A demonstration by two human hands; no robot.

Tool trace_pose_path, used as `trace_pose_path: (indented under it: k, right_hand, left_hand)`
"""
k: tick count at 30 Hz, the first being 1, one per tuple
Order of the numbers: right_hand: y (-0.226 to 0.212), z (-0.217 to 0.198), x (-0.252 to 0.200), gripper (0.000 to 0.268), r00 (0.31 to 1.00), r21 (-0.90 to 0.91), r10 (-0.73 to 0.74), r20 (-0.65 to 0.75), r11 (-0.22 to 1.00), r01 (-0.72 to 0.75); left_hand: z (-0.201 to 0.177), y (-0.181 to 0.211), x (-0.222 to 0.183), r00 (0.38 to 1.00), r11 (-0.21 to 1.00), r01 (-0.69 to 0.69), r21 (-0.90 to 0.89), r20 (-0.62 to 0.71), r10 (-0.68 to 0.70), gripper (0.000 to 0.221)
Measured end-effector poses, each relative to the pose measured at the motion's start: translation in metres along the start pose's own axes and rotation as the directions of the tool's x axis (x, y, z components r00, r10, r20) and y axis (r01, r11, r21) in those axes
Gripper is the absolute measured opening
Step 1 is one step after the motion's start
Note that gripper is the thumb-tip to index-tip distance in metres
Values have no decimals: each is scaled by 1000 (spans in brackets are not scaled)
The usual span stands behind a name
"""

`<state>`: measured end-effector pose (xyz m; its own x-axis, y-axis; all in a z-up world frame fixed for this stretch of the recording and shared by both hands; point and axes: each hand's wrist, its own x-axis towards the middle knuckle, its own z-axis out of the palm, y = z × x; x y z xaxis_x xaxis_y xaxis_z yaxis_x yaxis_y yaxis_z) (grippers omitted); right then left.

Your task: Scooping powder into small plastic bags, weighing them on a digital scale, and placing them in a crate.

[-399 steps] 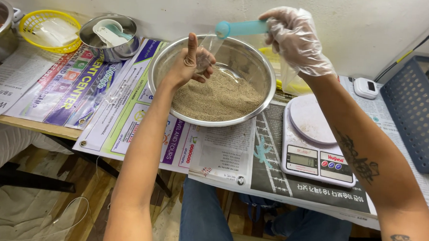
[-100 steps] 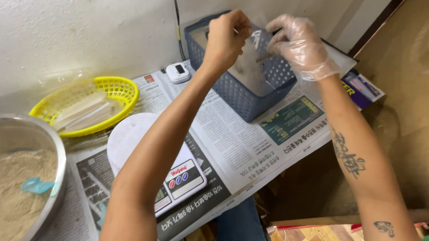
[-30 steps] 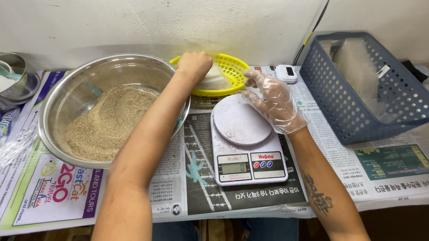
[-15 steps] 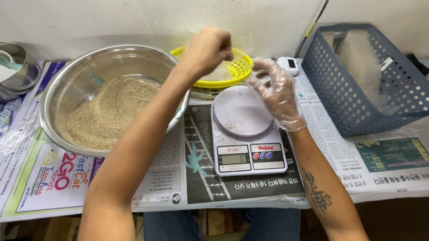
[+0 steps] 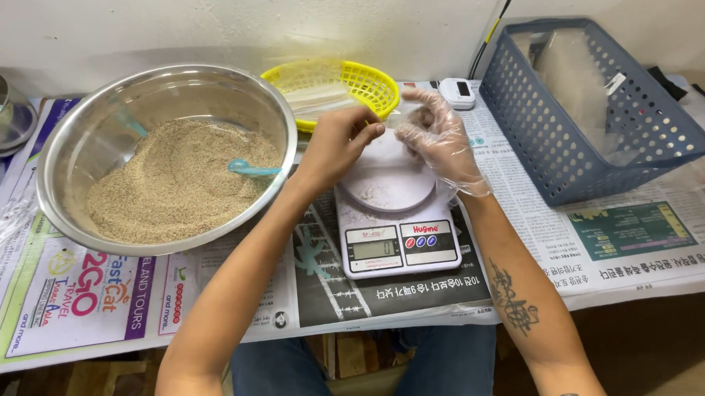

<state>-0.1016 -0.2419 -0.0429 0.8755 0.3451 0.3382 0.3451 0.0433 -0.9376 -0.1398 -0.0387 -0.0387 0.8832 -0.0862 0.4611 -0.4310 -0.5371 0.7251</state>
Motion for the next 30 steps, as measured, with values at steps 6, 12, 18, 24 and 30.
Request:
trace_pose_path:
  k: [6, 12, 18, 24, 30]
  right_hand:
    - [-51, 19, -13, 46, 994, 185, 72, -83, 981, -56]
    - [-26, 13, -6, 15, 1000, -160, -7, 2, 987, 7]
    - [-33, 38, -17, 12, 999, -251, -36, 33, 967, 44]
    - [-47, 42, -23, 19, 971, -415, -208, 114, 879, 237]
    - [-54, 33, -23, 33, 863, -573, -501, 70, 688, 446]
  left_hand:
    - [-4, -8, -17, 972, 887, 121, -445, -127, -196, 36]
    - [20, -6, -28, 924, 748, 72, -660, -238, -300, 27]
    - [27, 7, -31, 890, 759, -3, -651, -348, -295, 27]
    - [19, 15, -33, 865, 878, -36, -477, -455, -211, 10]
    - [19, 9, -34, 840, 962, -63, -267, -534, -93, 17]
